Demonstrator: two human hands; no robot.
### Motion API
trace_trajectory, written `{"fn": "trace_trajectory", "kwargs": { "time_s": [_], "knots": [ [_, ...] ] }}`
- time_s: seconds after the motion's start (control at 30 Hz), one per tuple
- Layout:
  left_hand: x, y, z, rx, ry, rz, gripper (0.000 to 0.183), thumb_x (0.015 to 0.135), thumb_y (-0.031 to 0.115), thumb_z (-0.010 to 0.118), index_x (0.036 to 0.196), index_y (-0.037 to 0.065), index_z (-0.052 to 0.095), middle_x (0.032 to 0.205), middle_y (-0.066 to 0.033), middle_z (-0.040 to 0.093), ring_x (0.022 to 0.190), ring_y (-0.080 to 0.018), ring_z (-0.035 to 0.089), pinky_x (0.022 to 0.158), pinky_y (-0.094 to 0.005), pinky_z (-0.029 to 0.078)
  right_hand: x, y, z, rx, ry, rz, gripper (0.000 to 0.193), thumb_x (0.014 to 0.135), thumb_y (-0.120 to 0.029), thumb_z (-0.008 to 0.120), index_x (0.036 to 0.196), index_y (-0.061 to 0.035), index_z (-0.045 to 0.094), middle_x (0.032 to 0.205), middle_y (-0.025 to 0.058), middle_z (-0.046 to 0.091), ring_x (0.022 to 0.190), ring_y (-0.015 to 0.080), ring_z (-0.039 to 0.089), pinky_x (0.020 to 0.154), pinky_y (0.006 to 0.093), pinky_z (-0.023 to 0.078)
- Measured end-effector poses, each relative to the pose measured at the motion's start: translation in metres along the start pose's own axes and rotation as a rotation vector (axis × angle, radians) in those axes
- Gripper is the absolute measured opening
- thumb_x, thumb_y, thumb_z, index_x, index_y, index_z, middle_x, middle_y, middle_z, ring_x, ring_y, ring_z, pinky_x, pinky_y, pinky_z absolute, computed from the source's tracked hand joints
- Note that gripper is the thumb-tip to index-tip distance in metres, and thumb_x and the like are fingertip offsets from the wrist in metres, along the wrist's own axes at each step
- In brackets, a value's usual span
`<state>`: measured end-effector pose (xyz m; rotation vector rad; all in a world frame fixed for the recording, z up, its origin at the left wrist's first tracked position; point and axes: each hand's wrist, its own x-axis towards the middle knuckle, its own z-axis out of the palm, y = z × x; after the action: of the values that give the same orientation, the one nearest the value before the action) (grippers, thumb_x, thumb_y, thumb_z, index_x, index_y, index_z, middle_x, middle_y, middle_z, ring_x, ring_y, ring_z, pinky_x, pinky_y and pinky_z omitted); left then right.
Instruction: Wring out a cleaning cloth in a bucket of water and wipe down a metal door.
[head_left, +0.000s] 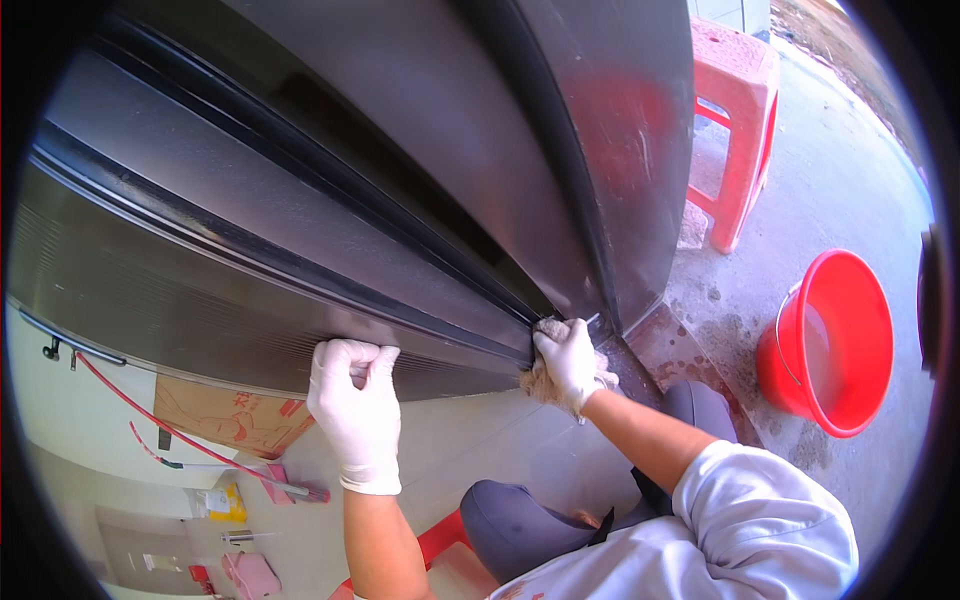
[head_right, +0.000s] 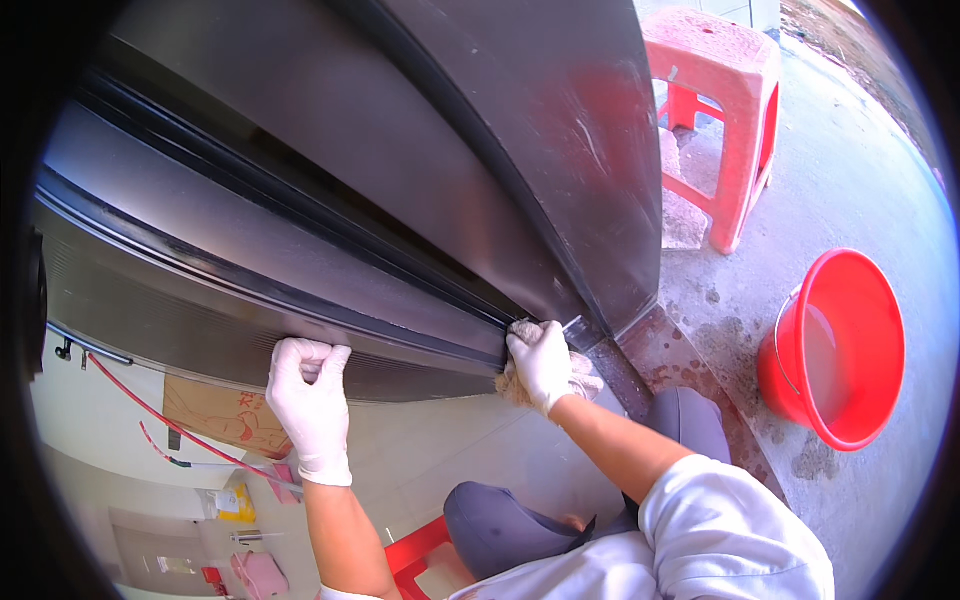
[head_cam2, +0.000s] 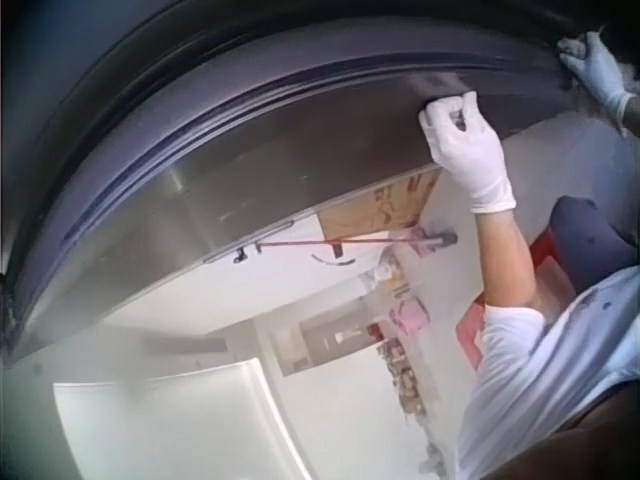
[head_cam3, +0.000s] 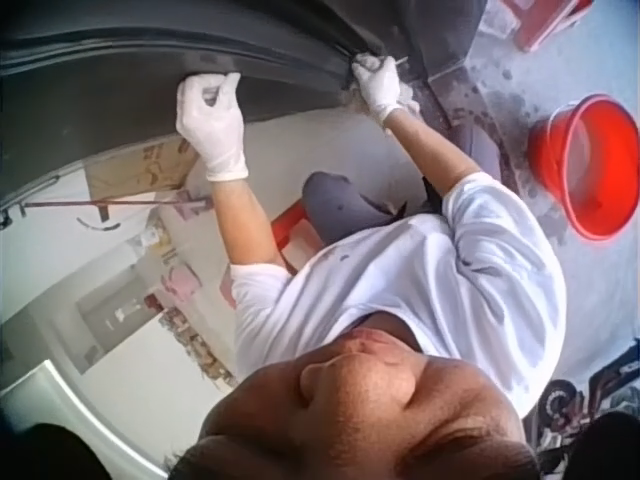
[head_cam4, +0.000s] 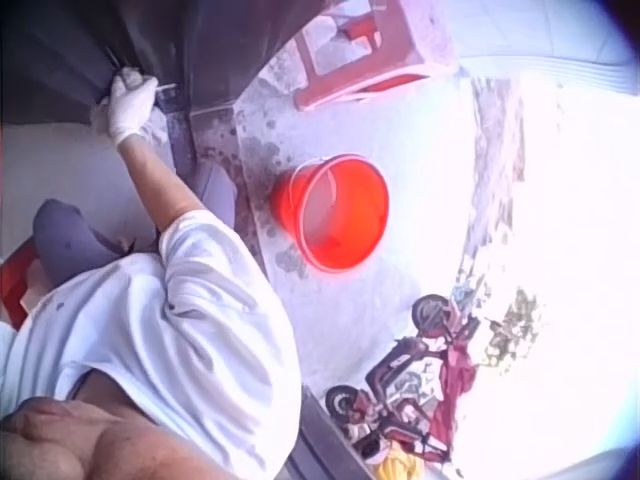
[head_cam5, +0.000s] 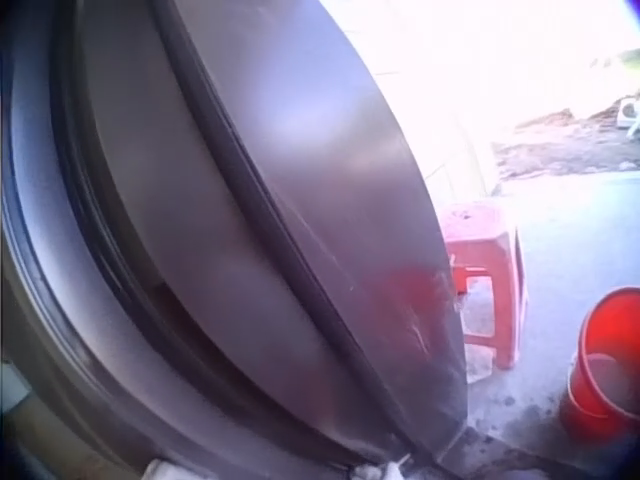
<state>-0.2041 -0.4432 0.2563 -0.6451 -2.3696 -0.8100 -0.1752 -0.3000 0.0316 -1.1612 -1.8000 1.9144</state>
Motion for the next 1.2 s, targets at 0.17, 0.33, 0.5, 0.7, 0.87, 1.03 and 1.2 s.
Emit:
{"fn": "trace_trajectory", "kwargs": {
  "time_s": [0.17,0.33,0.5,0.7,0.87,1.03,1.2],
  "knots": [
    [0.0,0.003,0.001,-0.03,0.012,0.002,0.023,0.07,-0.004,0.075,0.072,0.002,0.053,0.071,-0.0003,0.054,0.059,-0.009,0.048,0.058,-0.0241,0.043,-0.007,0.032,0.002,-0.182,0.129,-0.731,0.049,0.078,-0.012,0.065,0.123,0.001,0.049,0.12,0.0221,0.054,0.109,0.0399,0.051,0.097,0.044,0.041],
    [-0.002,0.002,0.0,-0.042,-0.001,0.005,0.022,0.069,-0.004,0.075,0.072,0.002,0.054,0.071,-0.0011,0.054,0.059,-0.0102,0.049,0.058,-0.025,0.043,0.002,0.036,-0.016,-0.265,-0.082,-0.659,0.047,0.079,-0.01,0.062,0.123,-0.0006,0.051,0.123,0.0202,0.053,0.11,0.0397,0.051,0.096,0.0438,0.042],
    [0.0,0.006,-0.002,-0.017,0.0,0.008,0.021,0.07,-0.002,0.075,0.073,0.002,0.055,0.071,-0.0014,0.054,0.059,-0.0116,0.05,0.059,-0.0265,0.044,-0.005,-0.013,-0.023,-0.564,-0.073,-0.781,0.042,0.082,-0.014,0.057,0.122,-0.0013,0.052,0.12,0.0184,0.056,0.099,0.0376,0.056,0.085,0.0411,0.048],
    [0.0,0.004,-0.001,-0.042,-0.009,0.017,0.024,0.069,-0.002,0.076,0.072,0.002,0.052,0.071,-0.0032,0.054,0.058,-0.0141,0.051,0.059,-0.0285,0.045,-0.012,0.014,-0.048,-0.576,-0.176,-0.822,0.035,0.079,-0.017,0.06,0.112,-0.0038,0.06,0.113,0.0135,0.061,0.091,0.036,0.061,0.082,0.0428,0.049],
    [0.001,0.002,-0.001,-0.077,-0.003,0.057,0.025,0.07,-0.002,0.075,0.074,0.001,0.051,0.071,-0.0055,0.052,0.058,-0.0168,0.053,0.059,-0.0299,0.046,-0.042,-0.09,-0.061,-0.227,0.026,-1.167,0.043,0.066,-0.001,0.07,0.107,-0.0067,0.06,0.116,0.0165,0.052,0.105,0.0349,0.052,0.093,0.0434,0.042],
    [-0.005,-0.013,0.004,-0.093,0.033,0.074,0.023,0.073,-0.004,0.074,0.076,0.001,0.051,0.073,-0.0053,0.052,0.057,-0.0157,0.054,0.055,-0.0282,0.045,-0.041,-0.17,-0.038,-0.444,0.521,-1.438,0.058,0.059,-0.001,0.074,0.113,-0.0107,0.056,0.122,0.0128,0.046,0.113,0.0325,0.043,0.096,0.0421,0.034],
    [-0.006,-0.013,0.009,-0.149,0.096,0.09,0.024,0.072,-0.004,0.074,0.075,0.002,0.052,0.071,-0.0053,0.051,0.057,-0.0155,0.055,0.054,-0.0273,0.046,0.025,-0.044,-0.022,-0.524,0.555,-1.467,0.061,0.055,-0.003,0.072,0.111,-0.018,0.052,0.118,0.0117,0.038,0.108,0.0365,0.04,0.089,0.0492,0.037]
  ]
}}
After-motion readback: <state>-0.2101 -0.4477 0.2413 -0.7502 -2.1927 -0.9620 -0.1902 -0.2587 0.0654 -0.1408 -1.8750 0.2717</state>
